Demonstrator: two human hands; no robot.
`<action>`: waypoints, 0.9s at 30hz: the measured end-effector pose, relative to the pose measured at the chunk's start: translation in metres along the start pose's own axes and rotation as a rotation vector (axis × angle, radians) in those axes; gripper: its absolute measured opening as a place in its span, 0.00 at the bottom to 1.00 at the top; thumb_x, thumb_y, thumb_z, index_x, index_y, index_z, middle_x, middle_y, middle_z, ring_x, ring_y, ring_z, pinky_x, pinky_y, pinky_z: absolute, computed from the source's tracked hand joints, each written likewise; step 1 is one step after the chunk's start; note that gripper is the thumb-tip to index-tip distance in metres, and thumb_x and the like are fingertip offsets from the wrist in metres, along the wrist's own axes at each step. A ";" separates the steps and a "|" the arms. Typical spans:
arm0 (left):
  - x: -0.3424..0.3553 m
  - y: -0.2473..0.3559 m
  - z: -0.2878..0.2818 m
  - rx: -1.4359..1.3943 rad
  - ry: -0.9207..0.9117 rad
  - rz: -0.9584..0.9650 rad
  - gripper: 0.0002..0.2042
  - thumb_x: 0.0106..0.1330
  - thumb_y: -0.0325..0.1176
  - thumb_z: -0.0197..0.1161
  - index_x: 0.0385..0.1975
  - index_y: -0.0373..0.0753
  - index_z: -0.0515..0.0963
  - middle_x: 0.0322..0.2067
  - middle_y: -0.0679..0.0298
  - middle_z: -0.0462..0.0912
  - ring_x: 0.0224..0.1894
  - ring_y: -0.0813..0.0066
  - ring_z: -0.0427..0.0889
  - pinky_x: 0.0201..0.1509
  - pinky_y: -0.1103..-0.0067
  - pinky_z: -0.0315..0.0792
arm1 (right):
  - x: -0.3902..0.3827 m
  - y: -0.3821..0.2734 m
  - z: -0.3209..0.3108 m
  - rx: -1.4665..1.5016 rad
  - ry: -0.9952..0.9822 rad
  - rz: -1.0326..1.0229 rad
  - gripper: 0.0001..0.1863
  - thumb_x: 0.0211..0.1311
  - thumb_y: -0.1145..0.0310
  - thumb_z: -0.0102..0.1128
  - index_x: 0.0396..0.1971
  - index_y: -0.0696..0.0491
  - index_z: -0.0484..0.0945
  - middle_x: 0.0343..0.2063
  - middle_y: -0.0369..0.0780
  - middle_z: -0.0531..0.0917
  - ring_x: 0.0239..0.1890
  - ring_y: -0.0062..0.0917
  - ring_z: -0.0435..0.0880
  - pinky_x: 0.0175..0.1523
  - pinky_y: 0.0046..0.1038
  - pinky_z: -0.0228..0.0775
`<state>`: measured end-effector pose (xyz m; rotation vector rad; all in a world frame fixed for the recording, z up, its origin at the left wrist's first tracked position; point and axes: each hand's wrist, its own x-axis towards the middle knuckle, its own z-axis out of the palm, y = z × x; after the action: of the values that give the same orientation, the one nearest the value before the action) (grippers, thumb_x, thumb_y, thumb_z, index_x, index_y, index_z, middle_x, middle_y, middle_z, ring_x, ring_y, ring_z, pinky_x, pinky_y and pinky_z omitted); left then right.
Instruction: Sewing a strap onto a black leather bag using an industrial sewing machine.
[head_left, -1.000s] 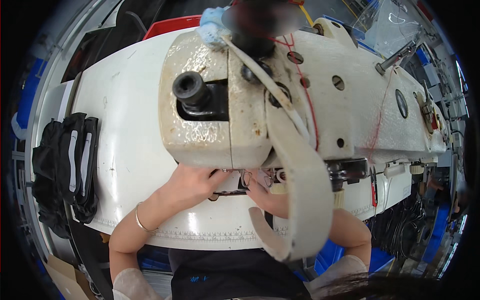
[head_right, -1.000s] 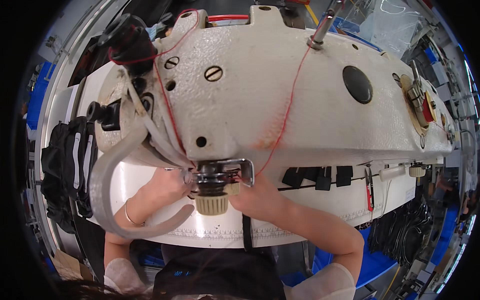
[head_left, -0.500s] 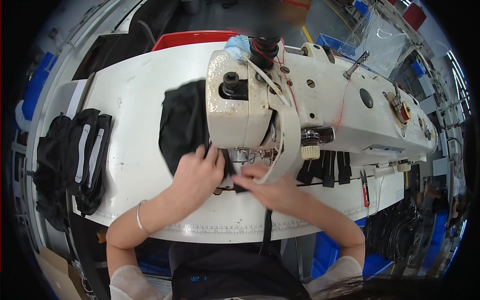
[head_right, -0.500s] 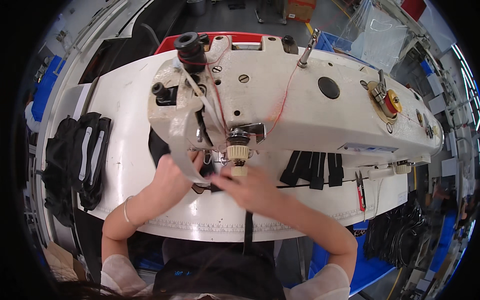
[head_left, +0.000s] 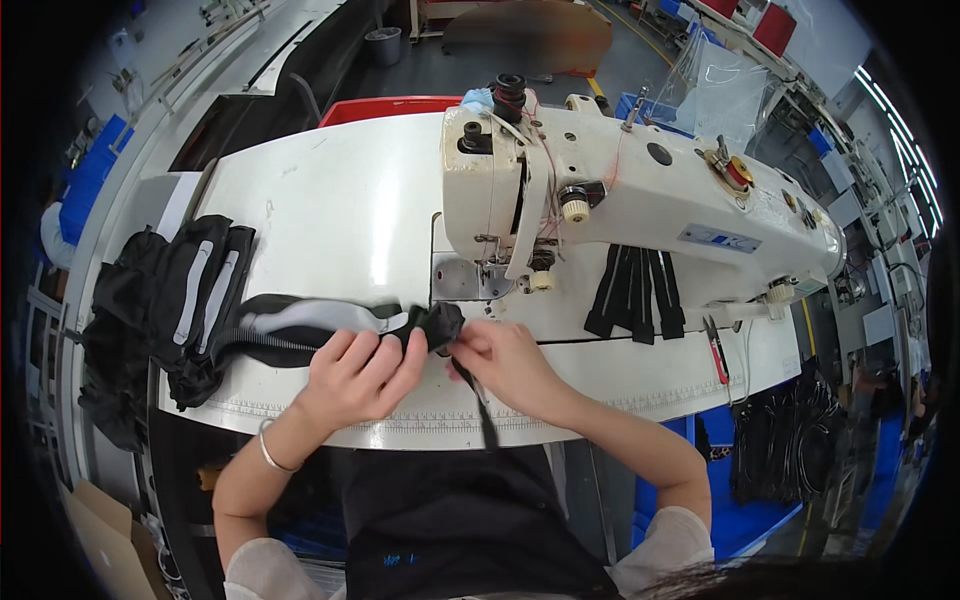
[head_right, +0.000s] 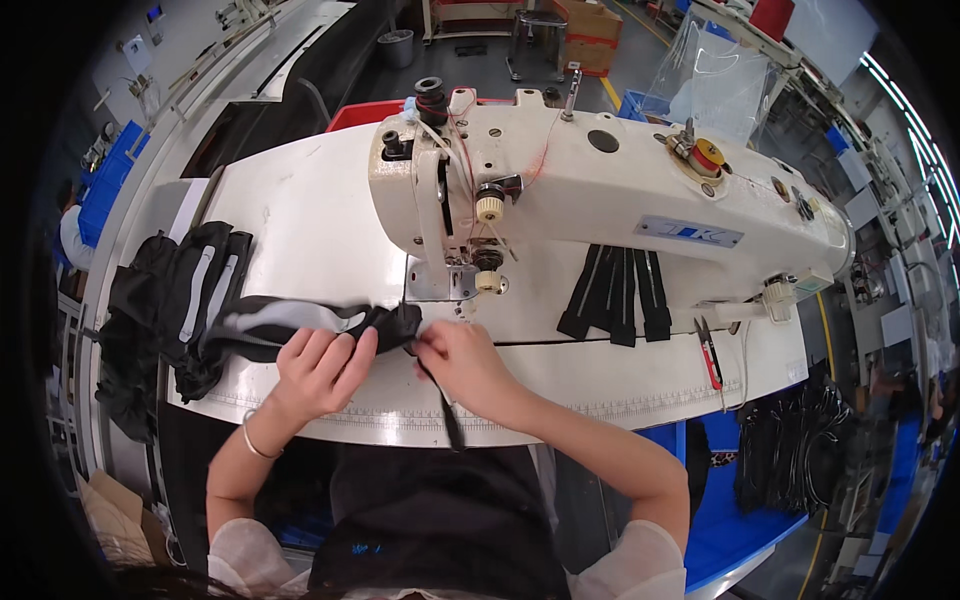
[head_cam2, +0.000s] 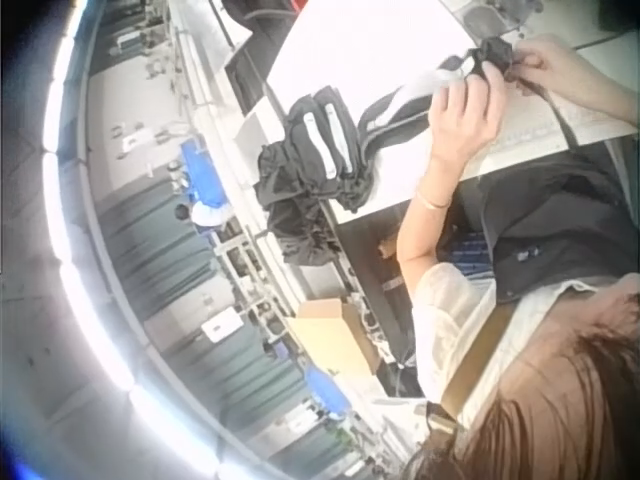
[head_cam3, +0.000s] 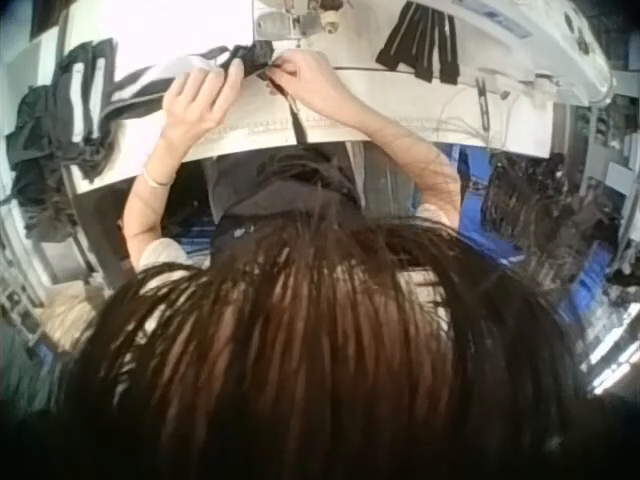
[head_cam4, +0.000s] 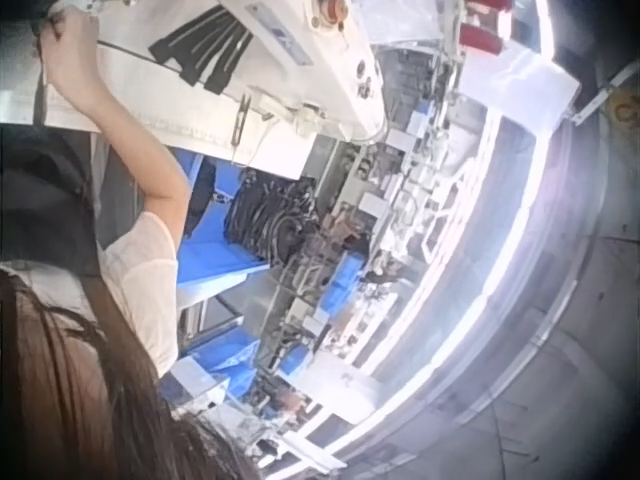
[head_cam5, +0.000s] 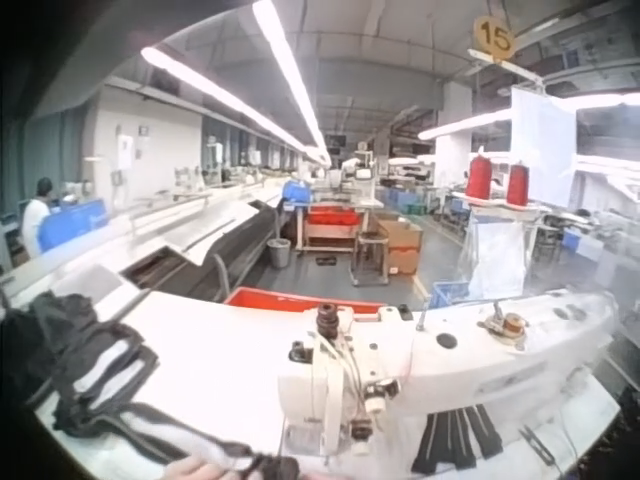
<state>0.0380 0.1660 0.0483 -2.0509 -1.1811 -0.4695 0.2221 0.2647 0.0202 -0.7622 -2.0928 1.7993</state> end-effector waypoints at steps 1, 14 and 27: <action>-0.008 0.007 0.000 0.059 -0.048 -0.073 0.18 0.46 0.27 0.60 0.40 0.36 0.78 0.23 0.68 0.66 0.24 0.75 0.68 0.24 0.81 0.62 | 0.010 0.002 0.001 -0.026 0.077 -0.035 0.09 0.64 0.72 0.53 0.33 0.64 0.73 0.23 0.43 0.84 0.26 0.22 0.84 0.33 0.20 0.74; 0.022 -0.029 0.047 -1.091 -0.347 -0.575 0.27 0.49 0.28 0.72 0.50 0.34 0.69 0.33 0.64 0.72 0.36 0.75 0.71 0.44 0.79 0.67 | 0.017 0.033 0.018 0.439 0.229 -0.190 0.07 0.68 0.75 0.48 0.42 0.62 0.69 0.32 0.41 0.82 0.33 0.18 0.82 0.39 0.19 0.72; 0.019 -0.057 0.066 -1.514 -0.804 -0.656 0.08 0.59 0.27 0.64 0.36 0.32 0.76 0.25 0.67 0.79 0.29 0.83 0.73 0.34 0.83 0.68 | -0.015 0.035 -0.021 -1.001 -0.006 -1.009 0.18 0.49 0.79 0.60 0.44 0.60 0.77 0.38 0.43 0.79 0.38 0.30 0.81 0.41 0.31 0.74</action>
<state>-0.0036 0.2449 0.0382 -3.1979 -2.5030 -1.1570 0.2531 0.2767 -0.0083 0.1978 -2.5786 0.2034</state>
